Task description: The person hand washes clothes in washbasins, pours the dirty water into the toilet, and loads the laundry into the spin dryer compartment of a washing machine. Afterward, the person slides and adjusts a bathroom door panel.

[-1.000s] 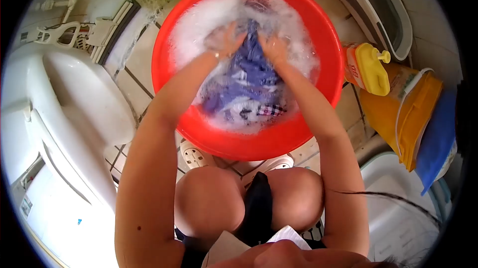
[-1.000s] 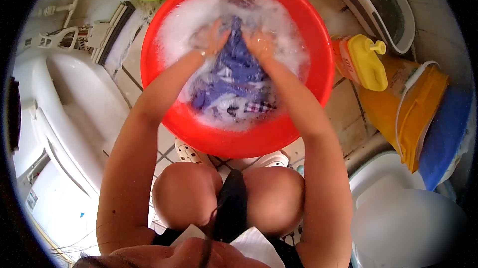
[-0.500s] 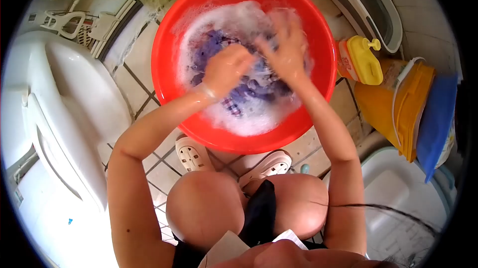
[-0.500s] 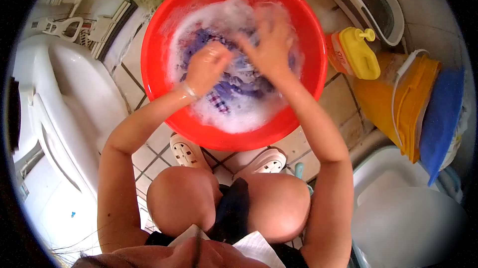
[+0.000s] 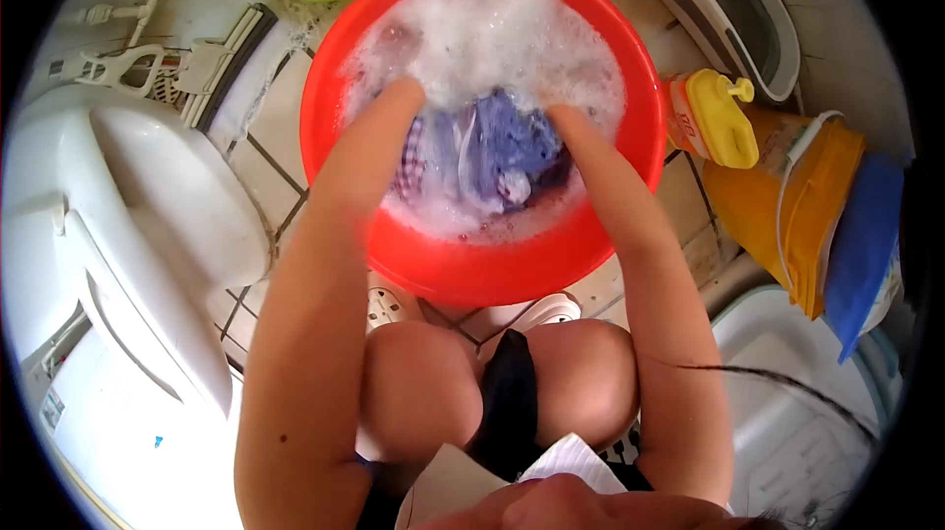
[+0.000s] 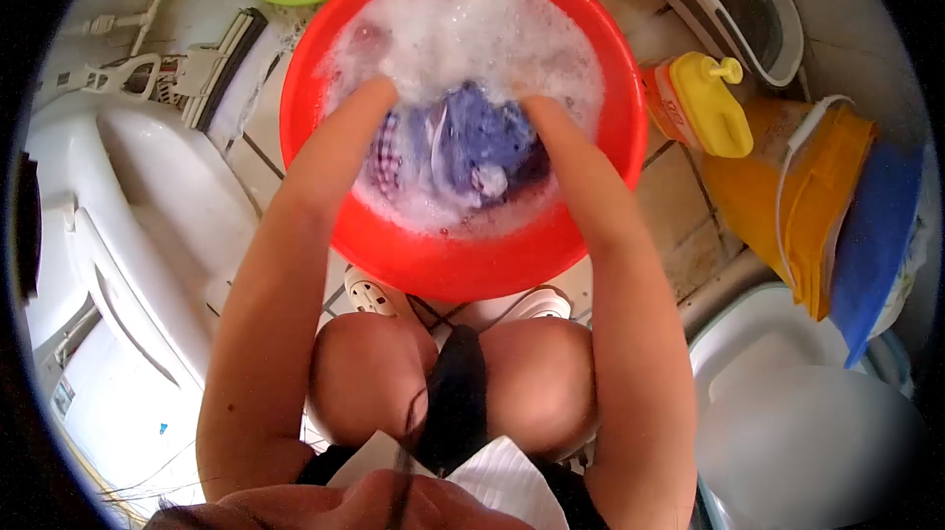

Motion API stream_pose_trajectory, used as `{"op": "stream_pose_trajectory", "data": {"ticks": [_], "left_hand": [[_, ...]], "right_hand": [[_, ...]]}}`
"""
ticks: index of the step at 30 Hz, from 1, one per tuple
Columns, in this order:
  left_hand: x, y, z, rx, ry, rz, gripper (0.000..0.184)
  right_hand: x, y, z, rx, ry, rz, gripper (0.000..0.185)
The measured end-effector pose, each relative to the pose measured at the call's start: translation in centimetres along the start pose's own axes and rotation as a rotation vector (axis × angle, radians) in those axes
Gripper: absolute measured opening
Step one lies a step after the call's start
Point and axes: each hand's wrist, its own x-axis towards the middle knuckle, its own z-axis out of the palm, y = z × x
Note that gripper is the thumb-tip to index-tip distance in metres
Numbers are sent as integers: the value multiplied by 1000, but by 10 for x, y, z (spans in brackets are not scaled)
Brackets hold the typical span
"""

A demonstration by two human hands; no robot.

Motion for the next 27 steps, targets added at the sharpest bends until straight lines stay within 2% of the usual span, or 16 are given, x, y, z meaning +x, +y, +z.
{"op": "stream_pose_trajectory", "data": {"ticks": [2,4,5,6,9,11,12,14,16,18,19,20,22,23,25,27], "left_hand": [[5,3,8,-43,156,-71,51],[10,12,-2,-38,161,-141,47],[9,23,-28,-10,82,-182,46],[2,31,-41,20,-11,-217,45],[-57,57,-96,-230,272,-86,27],[-100,83,-139,-348,402,5,23],[-114,91,-155,-398,466,67,24],[-132,98,-186,-475,546,167,24],[-157,96,-207,-542,536,221,20],[-173,83,-211,-566,575,294,17],[-178,80,-211,-574,601,331,16],[-181,78,-208,-570,630,313,15],[-188,72,-189,-567,684,267,14],[-192,70,-178,-529,639,237,14],[-198,64,-152,-412,571,316,14],[-202,65,-131,-335,423,383,14]], "right_hand": [[11,7,7,16,85,81,49],[19,13,15,90,187,194,48],[20,18,16,203,251,266,47],[15,26,17,390,316,352,46],[-13,40,2,1455,498,586,45],[-37,43,-31,1861,531,520,44],[-60,27,-66,1793,427,126,37],[-83,-10,-132,1659,605,137,31],[-99,-30,-184,1482,696,-183,27],[-131,-80,-242,1923,819,-39,22],[-136,-65,-250,1910,774,-173,27],[-142,-69,-267,1740,818,-308,27],[-151,-75,-291,1123,966,-555,29],[-148,-72,-301,1024,979,-603,30],[-151,-77,-302,1467,767,-470,30],[-156,-114,-278,1284,780,-522,31]]}}
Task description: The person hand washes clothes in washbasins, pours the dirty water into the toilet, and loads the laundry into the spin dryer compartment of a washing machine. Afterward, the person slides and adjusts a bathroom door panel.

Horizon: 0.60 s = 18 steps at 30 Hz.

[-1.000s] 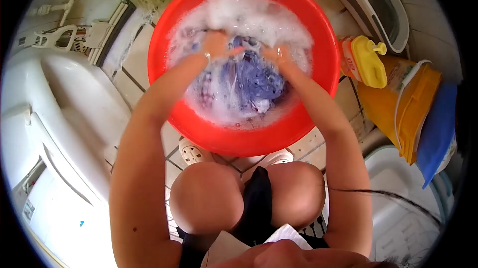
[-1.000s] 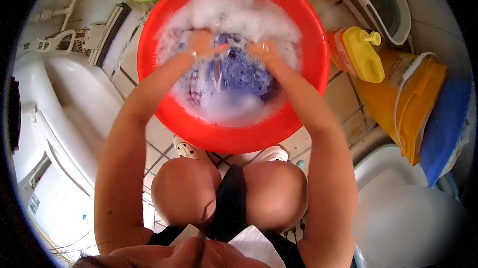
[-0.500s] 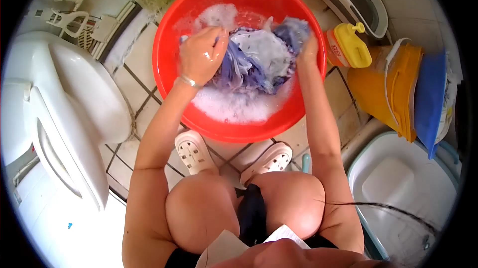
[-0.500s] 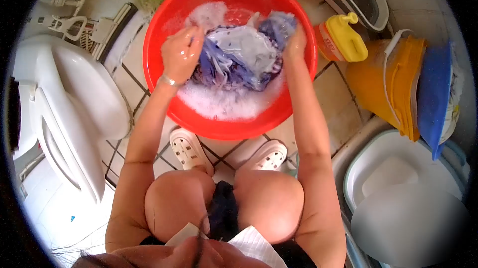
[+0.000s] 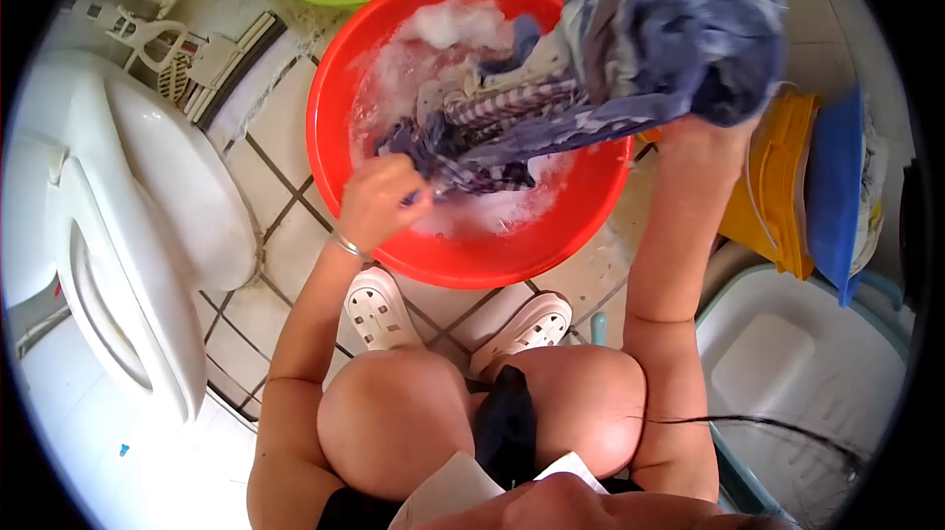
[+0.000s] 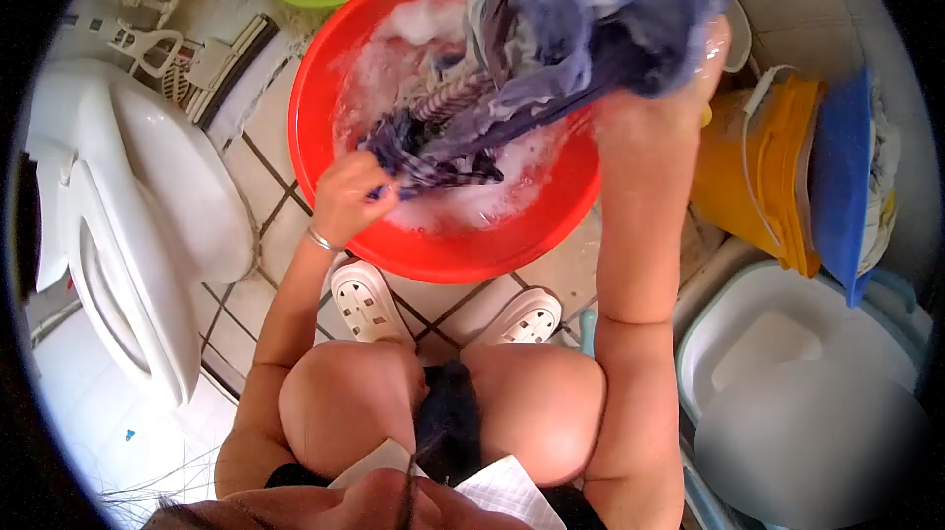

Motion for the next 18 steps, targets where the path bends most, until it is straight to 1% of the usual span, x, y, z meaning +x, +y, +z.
{"op": "stream_pose_trajectory", "data": {"ticks": [2,3,4,5,7,8,9,10,11,12,13,14,15,16,17,18], "left_hand": [[-8,0,12,-41,-233,-12,14],[-10,3,15,-71,-343,-48,13],[-6,3,12,-117,-461,-82,13],[-1,1,9,-164,-579,-115,13],[13,-12,16,-274,-583,-357,16],[24,-14,26,-186,-248,-399,19],[34,-14,31,72,-134,-408,37],[43,-16,43,206,-55,-319,56],[51,-21,54,340,30,-228,75],[51,-27,67,406,-69,-225,85],[45,-35,83,469,-173,-221,95],[40,-43,98,531,-279,-215,105],[36,-50,108,477,-325,-254,108],[31,-57,117,422,-370,-297,112],[28,-65,125,369,-414,-342,116],[24,-77,128,318,-408,-266,115]], "right_hand": [[-5,15,9,165,65,172,33],[-6,27,6,395,179,392,35],[-12,35,7,358,134,388,37],[-11,49,0,327,192,521,37],[-15,74,-10,297,300,787,39],[-22,88,-18,65,191,796,41],[-29,98,-25,-166,83,800,44],[-31,101,-22,-646,-16,814,59],[-46,124,-26,-738,-164,646,68],[-59,139,-33,-1068,-342,562,72],[-71,140,-20,-1391,-523,465,78],[-83,144,-8,-1448,-530,282,79],[-97,153,2,-1495,-537,98,81],[-121,177,1,-1402,-583,159,82],[-129,179,7,-1478,-617,87,76],[-132,188,8,-1469,-641,111,67]]}}
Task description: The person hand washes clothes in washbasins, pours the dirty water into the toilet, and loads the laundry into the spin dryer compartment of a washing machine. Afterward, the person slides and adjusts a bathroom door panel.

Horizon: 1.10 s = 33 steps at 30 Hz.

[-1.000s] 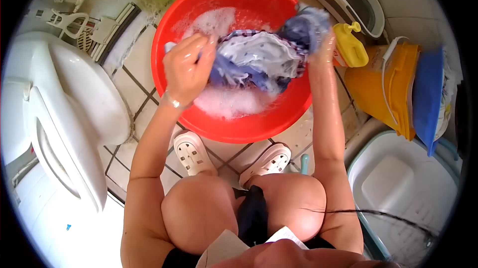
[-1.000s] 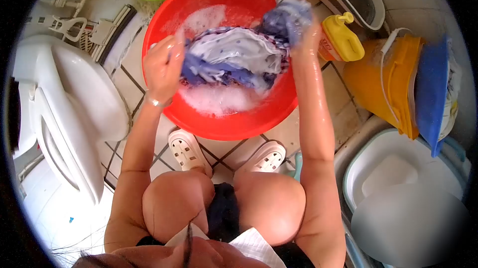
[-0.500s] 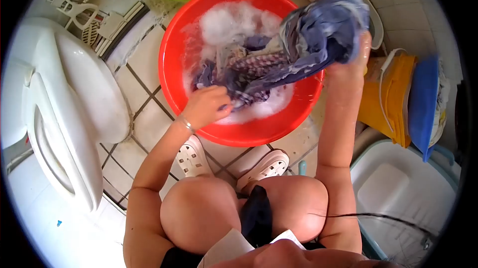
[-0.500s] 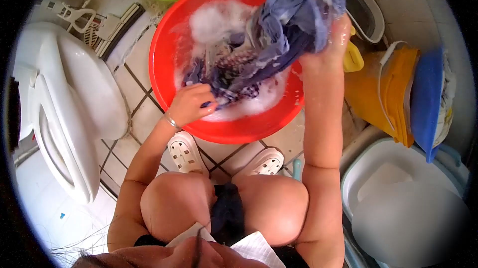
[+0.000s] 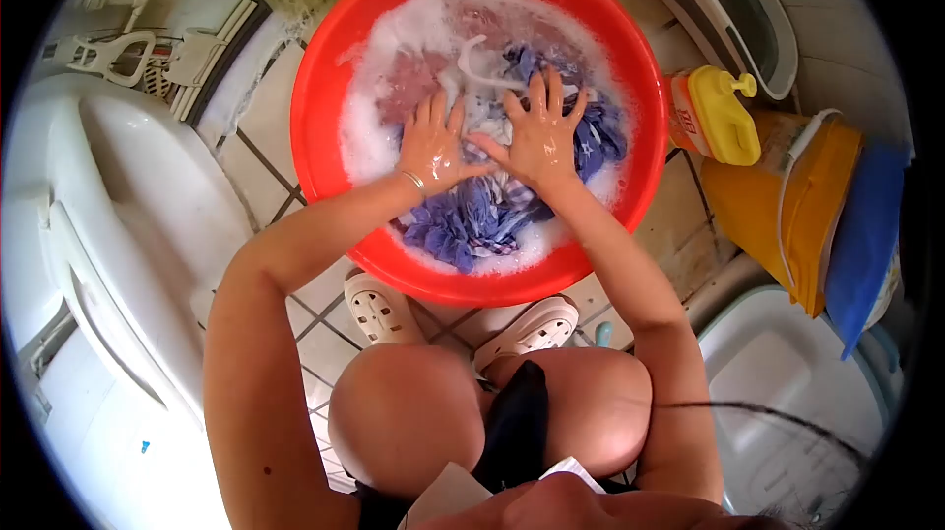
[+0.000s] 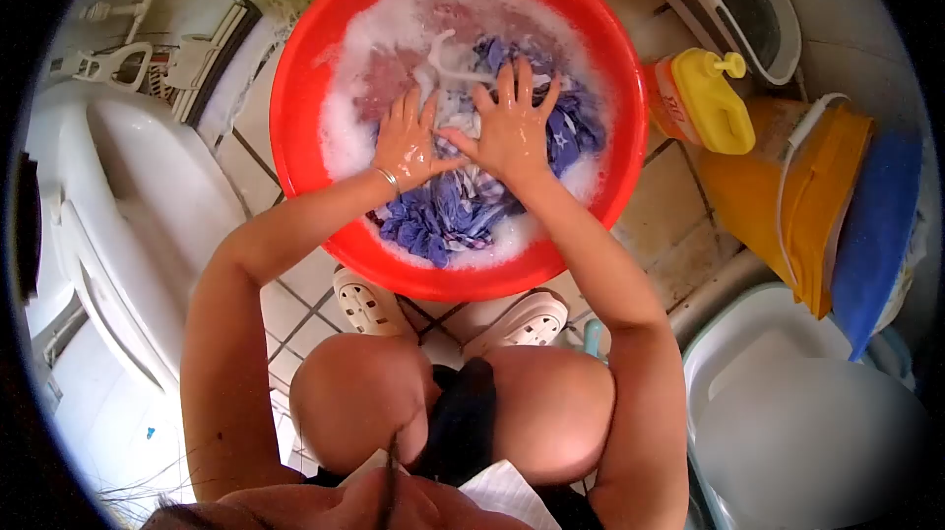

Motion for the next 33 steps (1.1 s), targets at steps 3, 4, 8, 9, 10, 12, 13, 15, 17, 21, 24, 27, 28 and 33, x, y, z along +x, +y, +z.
{"op": "stream_pose_trajectory", "data": {"ticks": [3,4,8,9,10,12,13,15,17,21,24,27,28,33], "left_hand": [[15,-27,30,-250,-75,19,97],[25,-38,52,-393,-59,-95,85],[87,-60,21,-105,-202,-115,58],[97,-61,8,-62,-224,-99,51],[110,-57,-7,-9,-278,-86,45],[130,-41,-38,106,-360,-56,33],[133,-25,-49,172,-351,-9,28],[109,15,-70,241,-168,181,20],[46,54,-83,39,130,471,16],[-12,67,-96,-117,139,310,36],[-11,39,-83,-18,250,1,85],[-16,15,-41,-1,64,-203,88],[-14,8,-28,-17,-13,-243,87],[40,-39,3,-198,-98,-169,77]], "right_hand": [[21,18,31,116,75,-48,48],[33,29,41,162,134,-71,43],[92,51,82,118,95,122,37],[105,52,83,82,-33,198,37],[111,53,83,45,-163,273,37],[116,68,98,251,-39,418,46],[122,76,101,361,27,483,50],[108,94,64,718,-87,636,48],[89,95,20,1667,91,890,30],[35,48,-17,444,128,326,64],[-2,24,-16,89,-4,-34,75],[5,21,8,53,-293,-62,73],[17,21,14,36,-397,-54,72],[68,45,106,152,-340,14,58]]}}
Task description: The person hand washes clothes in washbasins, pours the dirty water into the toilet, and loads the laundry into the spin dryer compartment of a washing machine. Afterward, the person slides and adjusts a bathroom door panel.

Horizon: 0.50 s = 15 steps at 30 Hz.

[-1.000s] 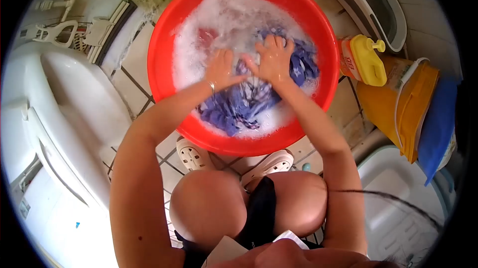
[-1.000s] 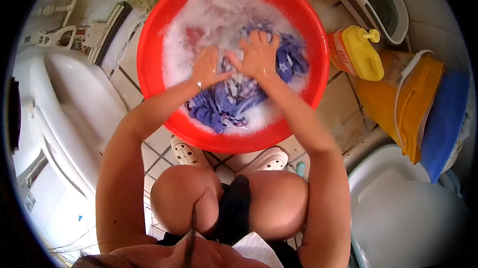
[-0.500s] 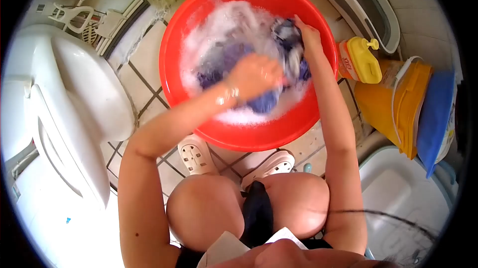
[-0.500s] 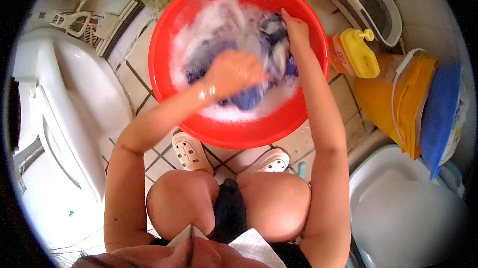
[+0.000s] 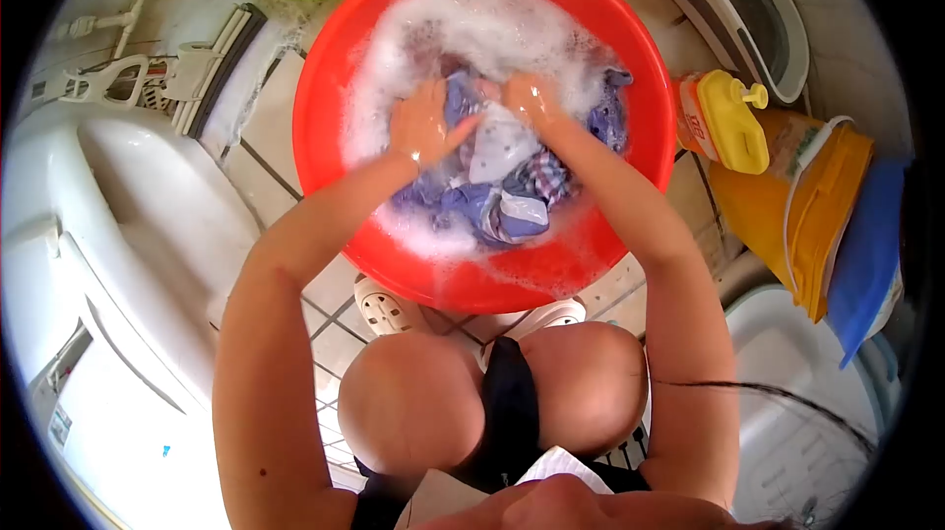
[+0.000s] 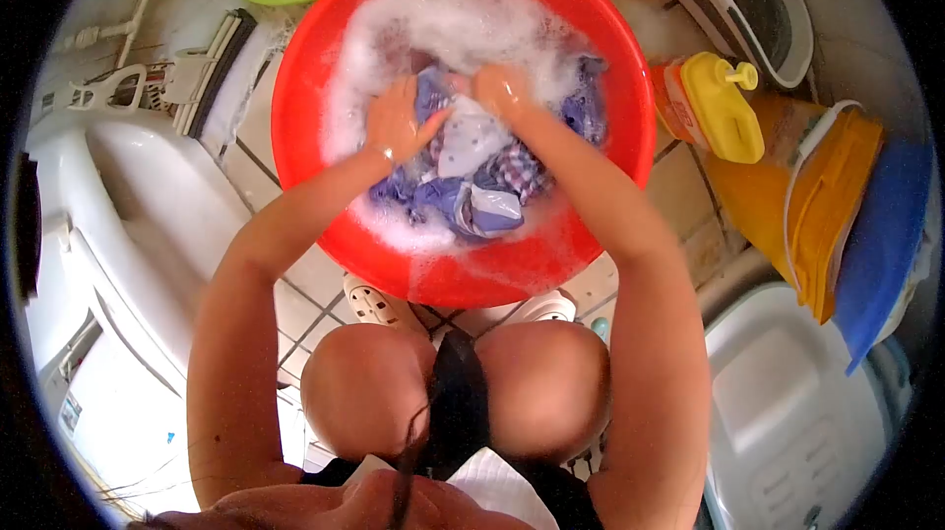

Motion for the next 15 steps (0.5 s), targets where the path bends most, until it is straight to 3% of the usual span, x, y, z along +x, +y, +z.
{"op": "stream_pose_trajectory", "data": {"ticks": [2,4,6,7,10,12,13,14,15], "left_hand": [[28,-20,11,-152,-145,-32,75],[36,-16,-13,163,94,352,64],[41,16,-64,407,18,447,56],[43,44,-96,483,-180,336,53],[80,56,-93,436,-601,83,55],[74,87,-109,425,-668,53,62],[51,31,-58,104,-68,342,102],[27,35,-76,342,-44,411,101],[-6,48,-101,578,-28,470,100]], "right_hand": [[13,13,3,19,16,45,59],[25,23,6,20,77,99,60],[32,31,5,16,136,183,61],[30,34,4,20,160,229,62],[29,42,-39,206,71,364,65],[8,42,-85,468,-77,387,67],[-11,55,-85,522,33,160,81],[-39,58,-84,569,143,-71,103],[-74,28,-112,300,-6,-14,119]]}}
